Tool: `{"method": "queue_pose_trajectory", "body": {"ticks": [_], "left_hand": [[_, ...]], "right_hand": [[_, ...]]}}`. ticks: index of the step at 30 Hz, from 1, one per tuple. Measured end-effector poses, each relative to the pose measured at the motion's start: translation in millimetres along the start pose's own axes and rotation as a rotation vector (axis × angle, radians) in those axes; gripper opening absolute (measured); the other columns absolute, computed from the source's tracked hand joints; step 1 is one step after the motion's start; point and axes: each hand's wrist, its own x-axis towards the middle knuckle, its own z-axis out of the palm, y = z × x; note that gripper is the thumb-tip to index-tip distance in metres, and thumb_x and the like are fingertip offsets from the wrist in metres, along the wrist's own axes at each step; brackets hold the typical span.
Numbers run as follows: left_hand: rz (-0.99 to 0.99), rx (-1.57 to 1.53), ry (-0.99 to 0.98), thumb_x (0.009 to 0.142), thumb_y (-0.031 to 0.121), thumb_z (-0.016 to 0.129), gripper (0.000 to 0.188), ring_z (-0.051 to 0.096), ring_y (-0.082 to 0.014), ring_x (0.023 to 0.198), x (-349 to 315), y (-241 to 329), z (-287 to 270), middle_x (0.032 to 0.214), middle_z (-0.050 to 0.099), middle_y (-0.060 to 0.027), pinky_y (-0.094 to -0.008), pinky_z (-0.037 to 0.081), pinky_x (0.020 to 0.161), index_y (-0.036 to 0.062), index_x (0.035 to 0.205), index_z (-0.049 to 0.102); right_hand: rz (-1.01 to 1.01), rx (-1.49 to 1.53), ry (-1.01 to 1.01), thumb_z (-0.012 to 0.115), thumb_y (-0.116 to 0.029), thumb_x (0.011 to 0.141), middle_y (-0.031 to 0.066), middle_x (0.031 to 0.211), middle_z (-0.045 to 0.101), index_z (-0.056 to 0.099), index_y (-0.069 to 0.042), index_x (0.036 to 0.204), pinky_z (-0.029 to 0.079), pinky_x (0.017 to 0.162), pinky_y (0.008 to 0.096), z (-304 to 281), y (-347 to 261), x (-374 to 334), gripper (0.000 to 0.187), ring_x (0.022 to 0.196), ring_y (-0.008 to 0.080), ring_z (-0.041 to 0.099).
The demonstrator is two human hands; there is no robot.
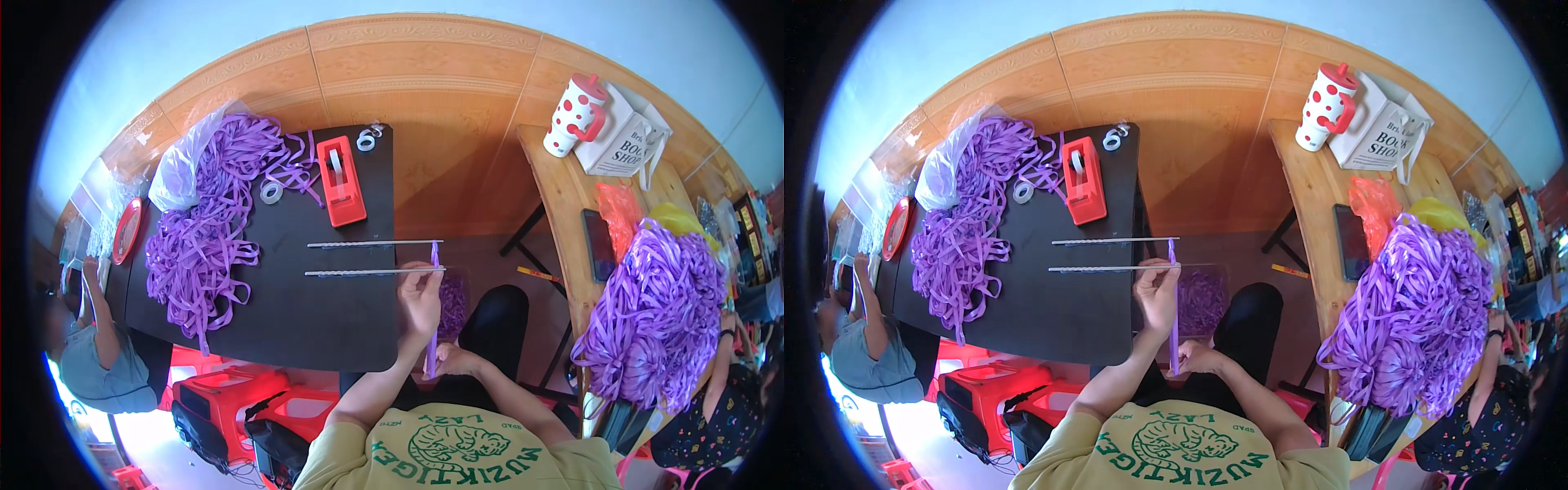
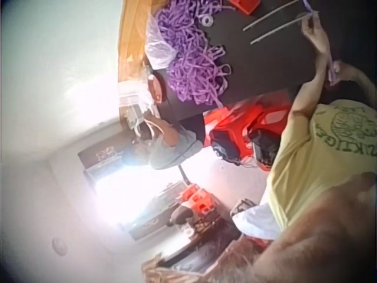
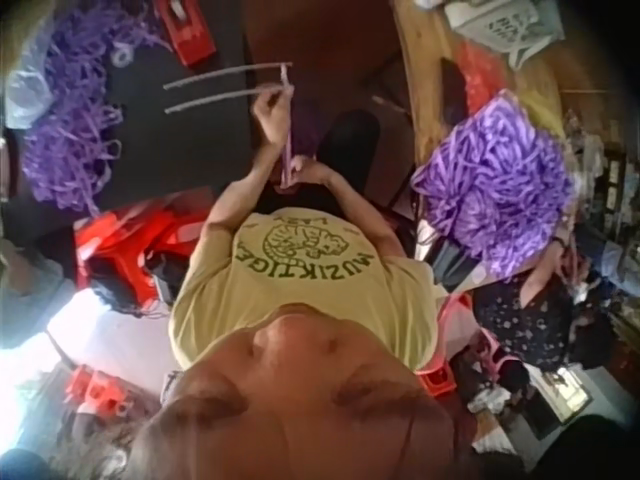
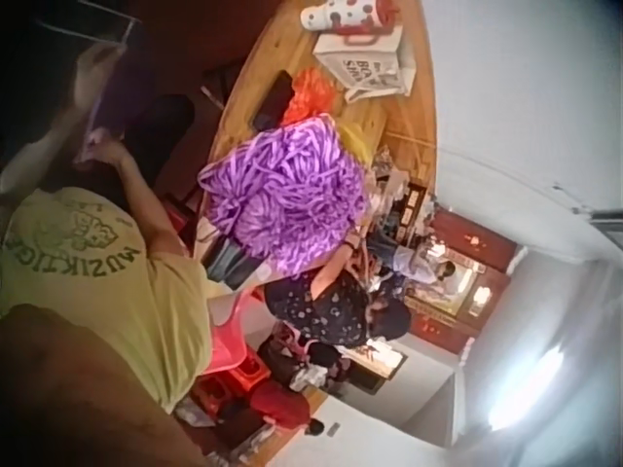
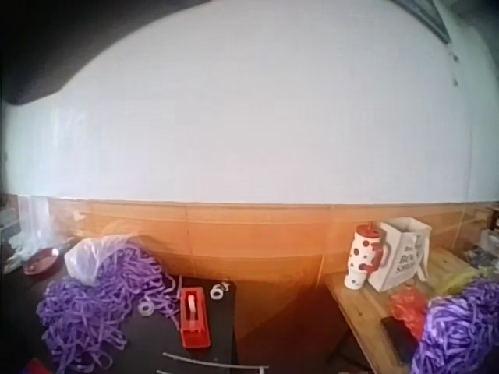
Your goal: The recorder is wrapping purple ribbon around two parallel metal rods to create decorative bundles.
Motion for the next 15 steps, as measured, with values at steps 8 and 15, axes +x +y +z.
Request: {"method": "queue_pose_trajectory", "body": {"ticks": [8, 15], "left_hand": [[-0.016, -0.222, 0.06, 0.081, -0.005, 0.063, 0.006, 0.054, -0.0091, 0.081, -1.8, -3.8, 7.5, 0.092, 0.059, -0.0045, -0.0217, 0.044, 0.074, 0.0014, 0.082, 0.063], [-0.104, -0.319, 0.075, 0.081, -0.005, 0.062, 0.009, 0.055, -0.0091, 0.083, 0.1, -2.7, 11.7, 0.093, 0.062, -0.0046, -0.0221, 0.044, 0.076, 0.0025, 0.084, 0.064]], "right_hand": [[0.006, -0.067, -0.007, 0.082, -0.025, 0.063, 0.0023, 0.072, 0.065, 0.07, -0.004, 0.078, 0.044, 0.063, 0.0267, -3.3, -3.1, 5.0, 0.029, 0.066, 0.0095, 0.056], [0.027, 0.269, -0.107, 0.076, -0.013, 0.069, 0.0043, 0.074, 0.066, 0.069, -0.001, 0.082, 0.043, 0.056, 0.0239, 0.9, 9.8, 5.3, 0.019, 0.062, 0.0096, 0.057]]}}
